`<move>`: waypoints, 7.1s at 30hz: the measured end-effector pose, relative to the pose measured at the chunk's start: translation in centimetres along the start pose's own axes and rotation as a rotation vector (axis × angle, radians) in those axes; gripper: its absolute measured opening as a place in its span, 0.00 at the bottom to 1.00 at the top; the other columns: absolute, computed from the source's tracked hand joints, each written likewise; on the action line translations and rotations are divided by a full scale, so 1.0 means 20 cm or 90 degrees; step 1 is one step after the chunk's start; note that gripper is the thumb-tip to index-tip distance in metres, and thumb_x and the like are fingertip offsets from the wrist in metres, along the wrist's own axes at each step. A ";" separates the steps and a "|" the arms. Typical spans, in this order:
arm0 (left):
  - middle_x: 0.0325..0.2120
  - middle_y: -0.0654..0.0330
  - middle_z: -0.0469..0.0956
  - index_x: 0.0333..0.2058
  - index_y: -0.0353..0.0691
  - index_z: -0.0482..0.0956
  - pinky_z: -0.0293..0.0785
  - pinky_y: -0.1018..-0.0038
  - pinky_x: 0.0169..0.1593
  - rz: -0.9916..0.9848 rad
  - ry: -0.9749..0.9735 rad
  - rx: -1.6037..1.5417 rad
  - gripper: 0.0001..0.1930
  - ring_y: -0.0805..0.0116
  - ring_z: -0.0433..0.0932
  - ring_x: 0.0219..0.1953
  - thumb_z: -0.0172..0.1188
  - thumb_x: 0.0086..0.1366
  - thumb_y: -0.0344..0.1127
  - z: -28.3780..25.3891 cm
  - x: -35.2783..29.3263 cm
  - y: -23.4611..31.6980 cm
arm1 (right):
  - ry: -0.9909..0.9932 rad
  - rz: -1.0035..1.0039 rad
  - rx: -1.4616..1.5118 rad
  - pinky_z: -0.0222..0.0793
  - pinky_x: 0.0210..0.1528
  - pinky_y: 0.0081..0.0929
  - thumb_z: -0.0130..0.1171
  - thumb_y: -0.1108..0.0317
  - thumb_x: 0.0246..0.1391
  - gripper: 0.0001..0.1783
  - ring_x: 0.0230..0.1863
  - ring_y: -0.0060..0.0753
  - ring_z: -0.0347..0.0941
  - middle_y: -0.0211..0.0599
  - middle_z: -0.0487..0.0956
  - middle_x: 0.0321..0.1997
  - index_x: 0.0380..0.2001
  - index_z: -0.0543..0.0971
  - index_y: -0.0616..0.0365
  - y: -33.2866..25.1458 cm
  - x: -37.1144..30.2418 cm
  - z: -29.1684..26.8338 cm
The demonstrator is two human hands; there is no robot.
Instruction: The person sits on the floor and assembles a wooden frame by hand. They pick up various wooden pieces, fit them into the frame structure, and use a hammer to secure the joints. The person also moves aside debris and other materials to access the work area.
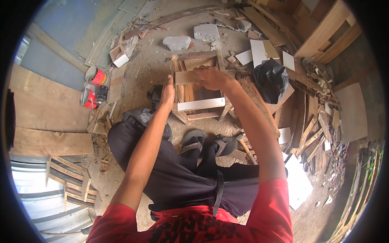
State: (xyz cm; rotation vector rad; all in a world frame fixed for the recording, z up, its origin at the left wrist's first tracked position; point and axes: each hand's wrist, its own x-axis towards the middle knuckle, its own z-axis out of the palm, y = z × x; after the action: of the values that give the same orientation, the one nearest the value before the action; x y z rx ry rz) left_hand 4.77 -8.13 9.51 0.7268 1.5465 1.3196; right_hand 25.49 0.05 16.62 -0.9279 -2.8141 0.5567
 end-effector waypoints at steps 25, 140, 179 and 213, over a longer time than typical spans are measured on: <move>0.52 0.45 0.74 0.54 0.33 0.73 0.65 0.53 0.60 0.750 -0.174 0.583 0.25 0.44 0.70 0.58 0.65 0.63 0.42 0.20 -0.33 0.17 | 0.702 0.184 0.325 0.67 0.50 0.44 0.70 0.64 0.45 0.41 0.51 0.63 0.69 0.61 0.71 0.46 0.57 0.59 0.68 -0.44 -0.73 0.15; 0.36 0.49 0.82 0.42 0.34 0.77 0.73 0.63 0.45 0.328 -0.163 0.501 0.22 0.53 0.81 0.40 0.69 0.53 0.41 -0.43 -0.06 0.39 | 0.136 0.013 0.295 0.69 0.57 0.42 0.65 0.54 0.55 0.36 0.54 0.59 0.73 0.59 0.73 0.55 0.62 0.68 0.62 -0.29 0.01 0.57; 0.27 0.57 0.85 0.41 0.38 0.78 0.76 0.64 0.40 0.329 -0.075 0.584 0.16 0.58 0.85 0.32 0.59 0.66 0.45 -0.23 -0.20 0.31 | 0.374 0.336 0.495 0.71 0.49 0.32 0.61 0.63 0.60 0.21 0.46 0.32 0.76 0.45 0.81 0.45 0.52 0.76 0.64 0.01 -1.04 0.88; 0.39 0.42 0.81 0.52 0.33 0.72 0.71 0.52 0.49 0.364 0.054 0.727 0.22 0.41 0.79 0.43 0.53 0.67 0.43 0.56 -0.55 0.10 | 0.036 0.775 -0.046 0.63 0.49 0.46 0.51 0.56 0.57 0.16 0.53 0.42 0.72 0.42 0.79 0.49 0.41 0.82 0.51 0.23 -1.76 1.59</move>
State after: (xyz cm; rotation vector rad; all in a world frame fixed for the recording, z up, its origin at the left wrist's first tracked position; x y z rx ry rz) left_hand 18.99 -12.86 14.82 1.9366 2.2304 0.7100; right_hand 48.94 -27.16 -14.64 -2.5499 -1.9080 0.4748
